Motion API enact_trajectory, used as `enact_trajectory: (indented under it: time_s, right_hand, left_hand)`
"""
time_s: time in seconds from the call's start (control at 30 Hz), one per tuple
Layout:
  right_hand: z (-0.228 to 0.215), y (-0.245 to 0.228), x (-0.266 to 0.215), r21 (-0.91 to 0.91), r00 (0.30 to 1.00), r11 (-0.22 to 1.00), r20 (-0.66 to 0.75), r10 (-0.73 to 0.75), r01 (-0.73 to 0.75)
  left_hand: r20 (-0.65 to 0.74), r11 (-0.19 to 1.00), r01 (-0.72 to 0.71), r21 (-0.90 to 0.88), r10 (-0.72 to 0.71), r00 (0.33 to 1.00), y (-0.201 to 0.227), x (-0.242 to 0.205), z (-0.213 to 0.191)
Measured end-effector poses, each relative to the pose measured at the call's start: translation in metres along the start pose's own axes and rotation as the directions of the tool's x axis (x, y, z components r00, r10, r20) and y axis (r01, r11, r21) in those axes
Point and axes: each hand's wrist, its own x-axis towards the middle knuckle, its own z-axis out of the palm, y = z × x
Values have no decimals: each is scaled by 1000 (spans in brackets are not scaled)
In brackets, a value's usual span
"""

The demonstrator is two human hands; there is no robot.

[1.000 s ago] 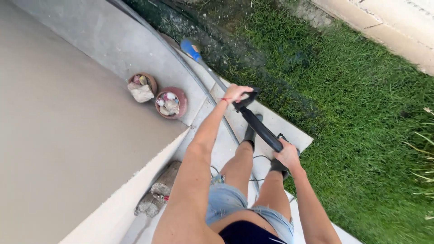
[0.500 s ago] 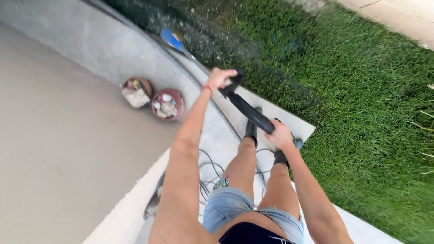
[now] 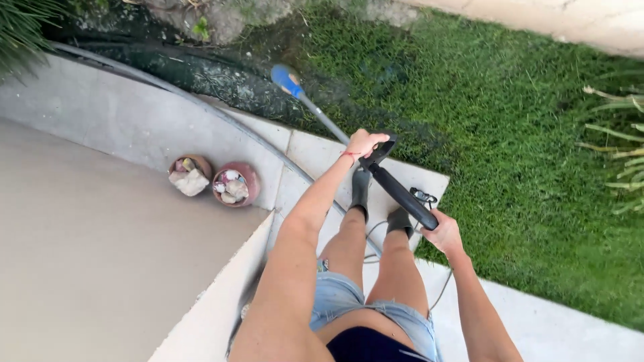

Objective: Trimming grass along the edge of a patio and around garden plants using a string trimmer.

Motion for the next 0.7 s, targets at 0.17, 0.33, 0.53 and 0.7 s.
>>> enact_trajectory:
  time_s: [0.17,0.33,0.53,0.7]
  right_hand:
    - [13,14,-21,69,996,995,-49,69,-66]
    - [24,20,-34,135,985,983,-101,140,-126]
    - [27,19,-33,213,969,960,-129,209,-179]
    - [31,36,-37,316,946,922,-156,284,-225]
  left_hand:
    - [24,997,-18,71,16,1000,25,-2,28]
    - [47,988,-79,132,74,996,34,13,55]
    - [87,971,-80,226,61,994,76,9,62]
    - [161,923,-86,376,27,987,93,28,92]
